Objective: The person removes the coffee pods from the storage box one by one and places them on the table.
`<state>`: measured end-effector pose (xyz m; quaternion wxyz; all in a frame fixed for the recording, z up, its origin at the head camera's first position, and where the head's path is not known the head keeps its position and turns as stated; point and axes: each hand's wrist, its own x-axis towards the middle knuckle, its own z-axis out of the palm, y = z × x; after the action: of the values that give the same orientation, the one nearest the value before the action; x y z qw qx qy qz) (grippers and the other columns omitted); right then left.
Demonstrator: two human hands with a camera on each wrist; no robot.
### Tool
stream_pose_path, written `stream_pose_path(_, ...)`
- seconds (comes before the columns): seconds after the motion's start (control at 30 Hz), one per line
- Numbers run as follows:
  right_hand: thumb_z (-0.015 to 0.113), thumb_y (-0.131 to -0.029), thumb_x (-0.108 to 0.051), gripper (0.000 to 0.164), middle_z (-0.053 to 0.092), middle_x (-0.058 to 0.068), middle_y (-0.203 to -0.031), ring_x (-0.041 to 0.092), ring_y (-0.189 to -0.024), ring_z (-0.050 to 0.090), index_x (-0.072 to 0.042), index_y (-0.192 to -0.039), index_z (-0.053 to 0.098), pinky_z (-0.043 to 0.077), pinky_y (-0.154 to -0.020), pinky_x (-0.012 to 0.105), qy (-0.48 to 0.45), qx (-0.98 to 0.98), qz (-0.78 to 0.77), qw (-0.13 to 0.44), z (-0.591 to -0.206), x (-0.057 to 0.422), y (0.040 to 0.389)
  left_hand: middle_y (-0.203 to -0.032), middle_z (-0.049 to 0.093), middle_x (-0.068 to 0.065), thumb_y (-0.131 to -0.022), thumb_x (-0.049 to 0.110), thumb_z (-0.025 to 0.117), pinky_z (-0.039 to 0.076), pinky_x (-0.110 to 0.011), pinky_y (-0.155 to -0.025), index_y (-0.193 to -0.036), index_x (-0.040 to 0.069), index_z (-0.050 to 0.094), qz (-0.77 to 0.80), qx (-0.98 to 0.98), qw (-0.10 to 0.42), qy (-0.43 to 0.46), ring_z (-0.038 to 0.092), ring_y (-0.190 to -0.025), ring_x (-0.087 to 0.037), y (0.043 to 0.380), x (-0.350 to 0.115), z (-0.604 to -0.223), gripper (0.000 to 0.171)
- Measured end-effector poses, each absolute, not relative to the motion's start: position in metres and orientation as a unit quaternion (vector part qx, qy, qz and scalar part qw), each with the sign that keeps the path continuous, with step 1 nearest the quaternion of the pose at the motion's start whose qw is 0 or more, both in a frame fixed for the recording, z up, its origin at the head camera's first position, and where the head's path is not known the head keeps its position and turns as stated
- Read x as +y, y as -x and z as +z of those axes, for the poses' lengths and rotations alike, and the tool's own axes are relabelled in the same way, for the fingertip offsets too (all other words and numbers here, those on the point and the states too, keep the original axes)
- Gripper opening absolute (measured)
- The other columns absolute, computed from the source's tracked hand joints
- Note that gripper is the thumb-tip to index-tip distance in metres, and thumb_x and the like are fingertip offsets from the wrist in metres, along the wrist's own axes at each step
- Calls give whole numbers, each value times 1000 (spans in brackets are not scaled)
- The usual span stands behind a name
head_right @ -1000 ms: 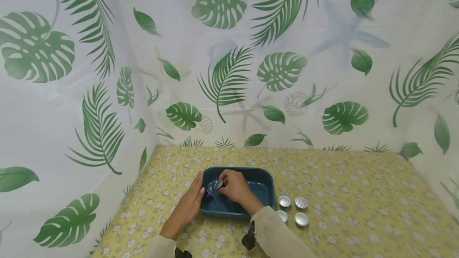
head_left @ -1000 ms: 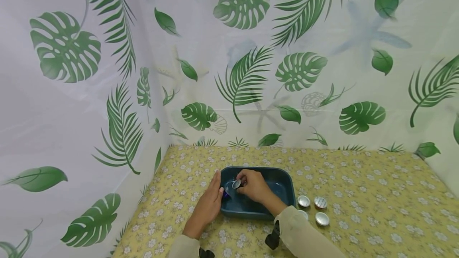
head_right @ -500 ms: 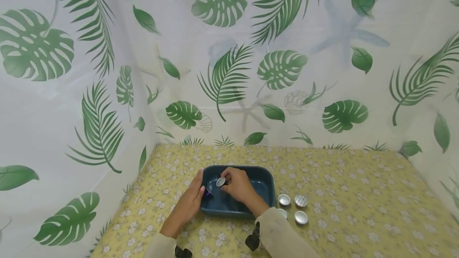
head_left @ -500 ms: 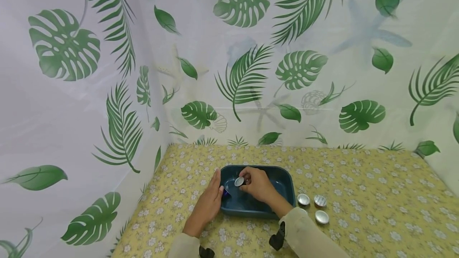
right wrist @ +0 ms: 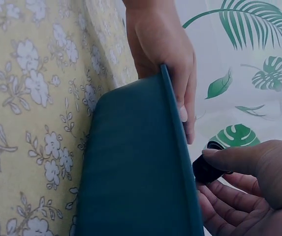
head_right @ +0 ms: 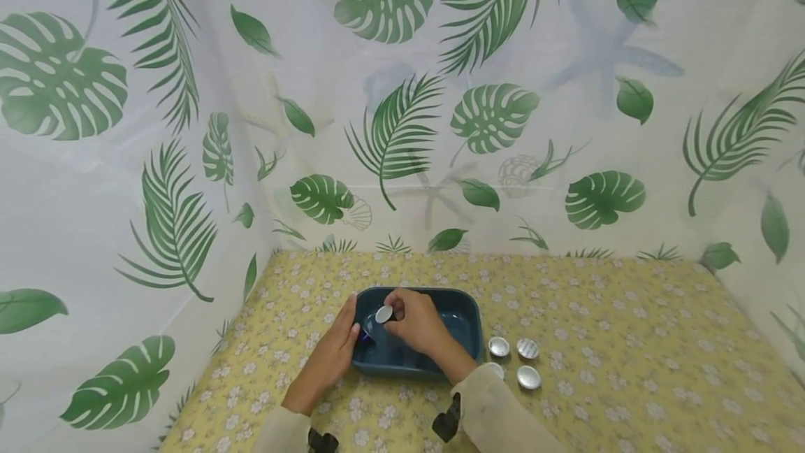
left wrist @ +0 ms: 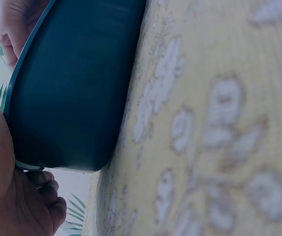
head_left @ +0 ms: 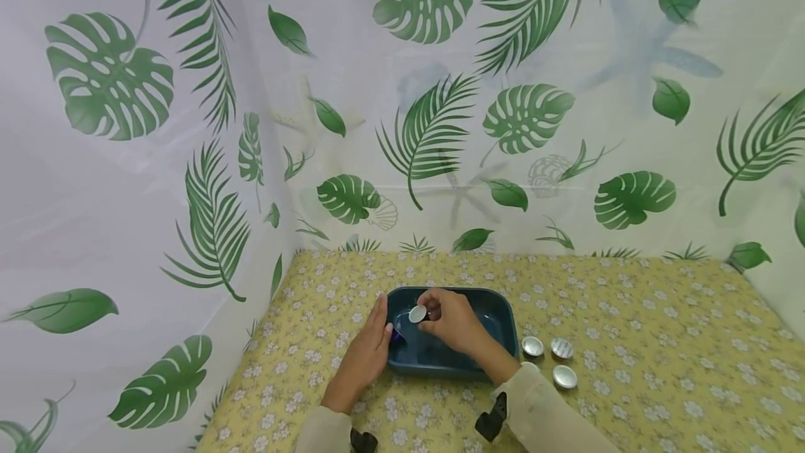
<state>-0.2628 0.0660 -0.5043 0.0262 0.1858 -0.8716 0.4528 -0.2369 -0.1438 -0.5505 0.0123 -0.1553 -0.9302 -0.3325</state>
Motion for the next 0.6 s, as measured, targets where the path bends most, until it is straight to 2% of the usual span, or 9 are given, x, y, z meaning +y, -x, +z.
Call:
stream_pose_path(0.27,85,-81,-2,30,70,-2,-94,11,-80,63,-8,-106,70,55,-72,31,-189,-869,457,27,-496,70,255,-171,7,-9,-114,29,31,28,-54,-118,-165,14,2,-329,-932,15,153,22,-153,-30,238,-143,-550,60)
stream_pose_path(0.6,85,-81,-2,31,70,-2,-95,13,-82,65,-10,-106,69,55,-73,33,-180,-865,467,30,-492,76,243,-170,3,-2,-114,30,31,26,-54,-119,-165,16,1,-338,-929,14,150,19,-154,-29,237,-143,-551,60)
